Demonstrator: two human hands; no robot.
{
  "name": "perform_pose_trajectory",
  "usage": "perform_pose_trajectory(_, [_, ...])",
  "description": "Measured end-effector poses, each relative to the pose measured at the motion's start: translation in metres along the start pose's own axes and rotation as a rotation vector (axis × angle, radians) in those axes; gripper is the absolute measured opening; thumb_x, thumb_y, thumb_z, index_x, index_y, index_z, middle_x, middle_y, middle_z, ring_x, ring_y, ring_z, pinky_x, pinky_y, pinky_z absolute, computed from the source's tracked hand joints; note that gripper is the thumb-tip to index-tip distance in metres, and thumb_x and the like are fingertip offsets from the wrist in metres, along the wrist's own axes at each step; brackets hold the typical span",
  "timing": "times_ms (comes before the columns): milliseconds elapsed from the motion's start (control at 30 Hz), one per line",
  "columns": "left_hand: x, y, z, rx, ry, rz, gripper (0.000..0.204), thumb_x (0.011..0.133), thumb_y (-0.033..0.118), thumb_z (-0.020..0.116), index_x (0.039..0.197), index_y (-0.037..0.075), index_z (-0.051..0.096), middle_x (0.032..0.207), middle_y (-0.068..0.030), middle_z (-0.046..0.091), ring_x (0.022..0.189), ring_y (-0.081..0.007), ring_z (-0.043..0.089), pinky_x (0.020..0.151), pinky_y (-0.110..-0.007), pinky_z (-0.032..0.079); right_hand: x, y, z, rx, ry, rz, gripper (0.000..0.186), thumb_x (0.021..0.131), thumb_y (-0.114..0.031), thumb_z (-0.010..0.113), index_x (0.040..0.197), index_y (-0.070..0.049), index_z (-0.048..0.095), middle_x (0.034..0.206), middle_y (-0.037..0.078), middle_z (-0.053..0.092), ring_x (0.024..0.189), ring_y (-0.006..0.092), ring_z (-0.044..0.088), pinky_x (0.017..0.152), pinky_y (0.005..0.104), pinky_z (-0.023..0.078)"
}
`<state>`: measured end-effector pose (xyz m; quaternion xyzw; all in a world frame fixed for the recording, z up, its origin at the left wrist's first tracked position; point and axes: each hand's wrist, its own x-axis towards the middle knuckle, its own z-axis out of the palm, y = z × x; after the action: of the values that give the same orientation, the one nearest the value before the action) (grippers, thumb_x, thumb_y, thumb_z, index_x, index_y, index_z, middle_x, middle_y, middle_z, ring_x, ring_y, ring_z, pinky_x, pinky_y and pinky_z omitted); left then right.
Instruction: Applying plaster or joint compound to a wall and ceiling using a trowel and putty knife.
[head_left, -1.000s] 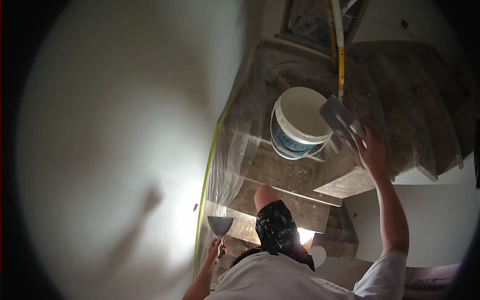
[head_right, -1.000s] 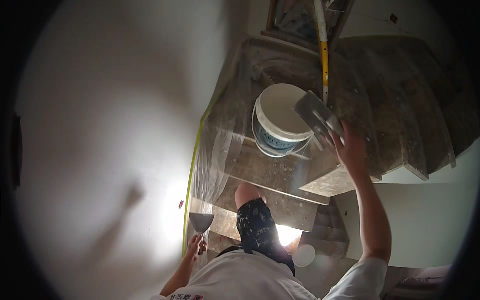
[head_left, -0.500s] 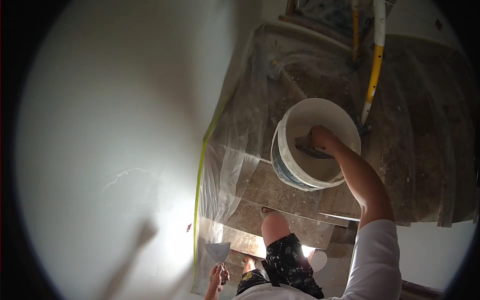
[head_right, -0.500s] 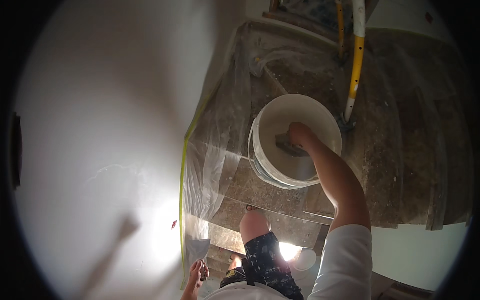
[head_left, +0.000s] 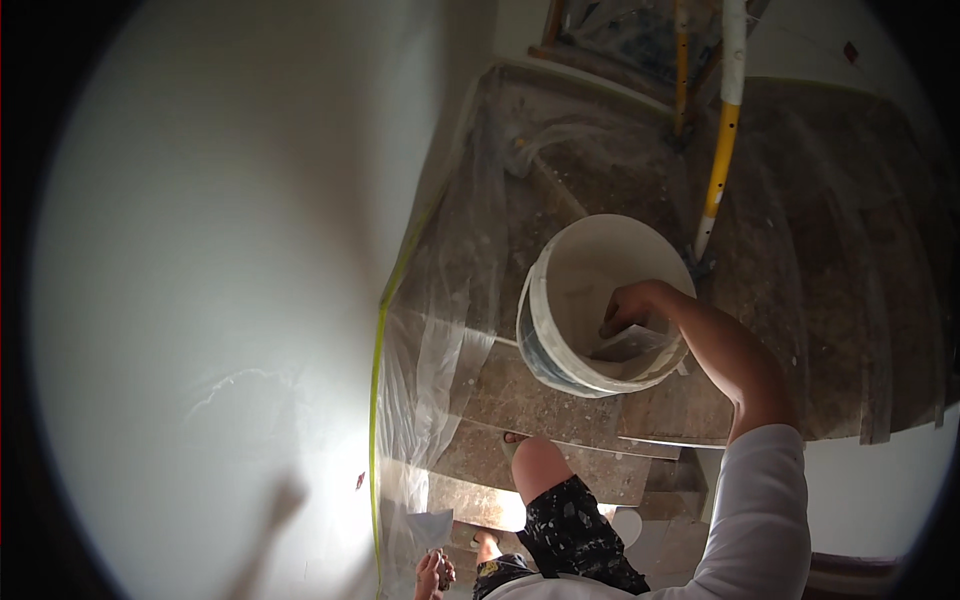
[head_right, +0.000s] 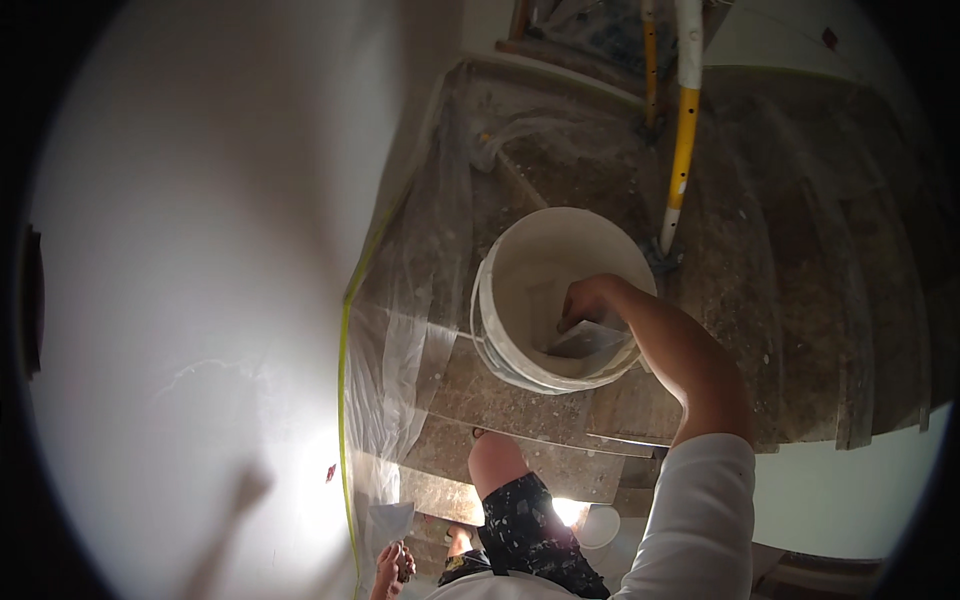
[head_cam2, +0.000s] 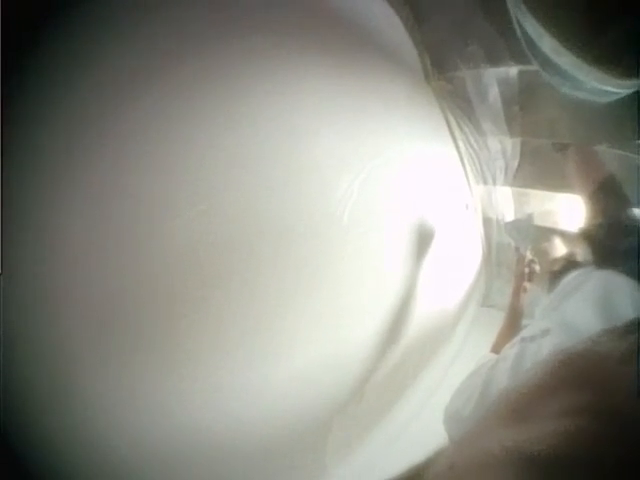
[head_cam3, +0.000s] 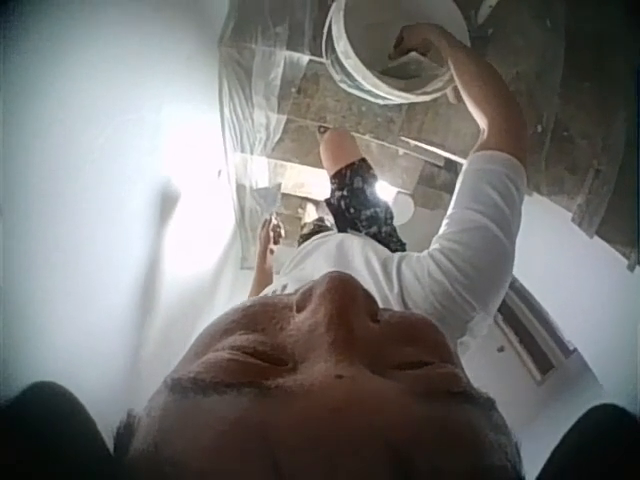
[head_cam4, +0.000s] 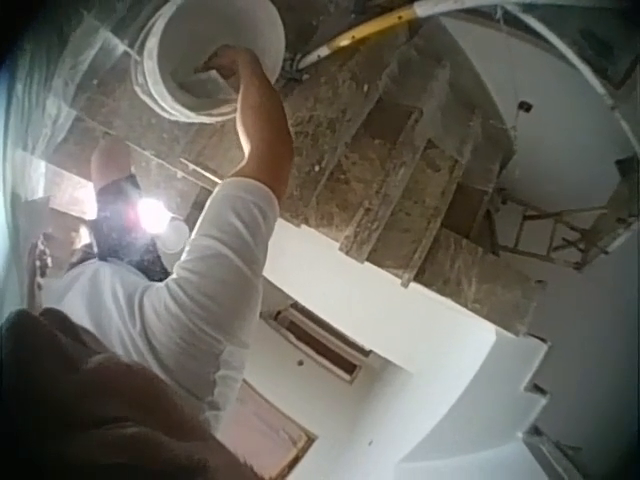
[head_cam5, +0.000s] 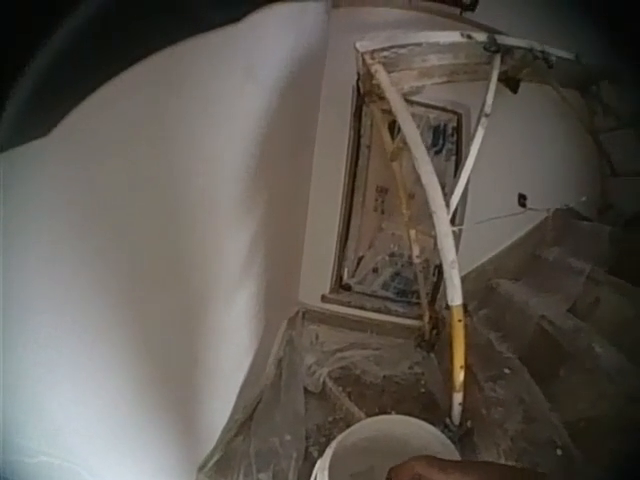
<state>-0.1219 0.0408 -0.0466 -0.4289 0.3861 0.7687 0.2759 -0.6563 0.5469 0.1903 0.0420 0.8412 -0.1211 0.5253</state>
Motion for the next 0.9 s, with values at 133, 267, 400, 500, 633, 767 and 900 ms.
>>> perform_pose_trajectory(133, [0.002,0.027,0.016,0.113,-0.014,-0.336,0.030,0.093,0.047,0.056,0.086,0.017,0.054,0.054,0.0005,0.053,0.036,-0.0123,0.045,0.030,-0.025,0.031,-0.006,0.032,-0.026,0.051,-0.208,0.080,0.043,0.080,-0.035,0.074,0.116,-0.012,0.068,0.102,0.003,0.070,0.088,0.0161,0.066,0.074,0.0354,0.055])
perform_pose_trajectory(267, [0.017,0.015,-0.033,0.145,0.184,-0.092,0.024,0.095,0.041,0.054,0.086,0.019,0.055,0.060,0.0012,0.055,0.040,-0.0077,0.045,0.031,-0.022,0.029,-0.040,-0.021,-0.054,0.099,-0.349,0.060,0.042,0.084,-0.026,0.071,0.124,-0.013,0.062,0.106,0.004,0.069,0.088,0.0160,0.066,0.074,0.0338,0.055])
perform_pose_trajectory(400, [0.023,0.037,0.004,0.098,0.000,0.035,0.024,0.096,0.030,0.055,0.094,0.007,0.056,0.065,-0.0079,0.057,0.050,-0.0197,0.055,0.041,-0.033,0.045,-0.119,-0.010,-0.086,-0.033,-0.257,-0.009,0.043,0.085,-0.020,0.070,0.126,-0.011,0.060,0.100,0.006,0.069,0.081,0.0151,0.066,0.067,0.0348,0.054])
perform_pose_trajectory(500, [0.010,0.056,0.003,0.144,0.003,0.056,0.024,0.095,0.031,0.057,0.092,0.007,0.055,0.063,-0.0066,0.056,0.048,-0.0186,0.054,0.040,-0.032,0.044,-0.198,-0.037,-0.084,-0.108,-0.119,0.031,0.038,0.086,-0.018,0.068,0.121,-0.005,0.061,0.092,0.006,0.067,0.074,0.0150,0.063,0.065,0.0355,0.053])
perform_pose_trajectory(633, [0.011,0.071,0.017,0.171,-0.081,0.075,0.024,0.096,0.030,0.056,0.092,0.007,0.056,0.064,-0.0070,0.058,0.048,-0.0172,0.054,0.041,-0.030,0.045,-0.267,-0.019,-0.033,-0.306,0.353,0.036,0.045,0.081,-0.017,0.070,0.119,-0.001,0.051,0.094,0.014,0.064,0.083,0.0231,0.062,0.077,0.0374,0.050])
perform_pose_trajectory(767, [0.001,0.078,0.013,0.167,-0.137,0.125,0.025,0.096,0.030,0.055,0.093,0.006,0.056,0.068,-0.0075,0.059,0.051,-0.0171,0.056,0.044,-0.030,0.047,-0.270,0.033,0.026,-0.110,0.747,-0.041,0.054,0.078,-0.013,0.070,0.124,-0.002,0.042,0.110,0.019,0.059,0.103,0.0302,0.058,0.086,0.0391,0.046])
perform_pose_trajectory(900, [-0.021,0.089,0.009,0.188,-0.192,0.162,0.026,0.096,0.030,0.055,0.095,0.004,0.056,0.070,-0.0091,0.060,0.051,-0.0186,0.057,0.045,-0.031,0.048,-0.245,0.083,0.068,0.283,1.115,-0.246,0.049,0.075,-0.012,0.073,0.116,-0.001,0.048,0.109,0.016,0.059,0.101,0.0245,0.058,0.085,0.0367,0.046])
